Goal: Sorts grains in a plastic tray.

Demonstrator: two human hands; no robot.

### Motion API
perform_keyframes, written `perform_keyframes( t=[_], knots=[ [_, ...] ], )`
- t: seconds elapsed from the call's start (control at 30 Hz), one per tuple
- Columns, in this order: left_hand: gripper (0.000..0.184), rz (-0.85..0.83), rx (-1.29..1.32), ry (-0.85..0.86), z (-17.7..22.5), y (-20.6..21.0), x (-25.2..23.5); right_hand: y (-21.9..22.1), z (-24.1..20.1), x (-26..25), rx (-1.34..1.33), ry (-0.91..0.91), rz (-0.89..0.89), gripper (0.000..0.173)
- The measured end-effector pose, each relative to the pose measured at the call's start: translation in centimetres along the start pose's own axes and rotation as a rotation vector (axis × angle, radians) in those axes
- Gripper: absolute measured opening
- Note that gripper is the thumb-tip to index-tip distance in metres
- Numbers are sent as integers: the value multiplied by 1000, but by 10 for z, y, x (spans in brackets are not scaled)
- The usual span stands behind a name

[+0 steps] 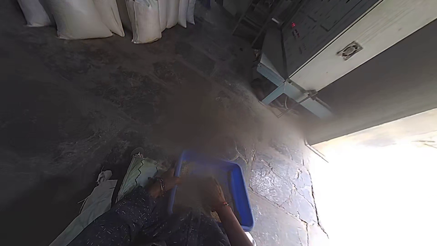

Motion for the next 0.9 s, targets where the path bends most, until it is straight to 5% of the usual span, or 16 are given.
perform_keyframes(
  t=[0.9],
  knots=[
    [51, 56, 0, 104, 3, 2, 6, -1, -2, 20, -310, -89, 334, 33]
  ],
)
Point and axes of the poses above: each hand's wrist, its own x-axis away from the middle knuckle, its own y-axis out of the palm, z = x × y, the point moved 1 cm from there along -x, towards the middle knuckle, and after that the axes turned 3 degrees about y, right-handed, at the moved point
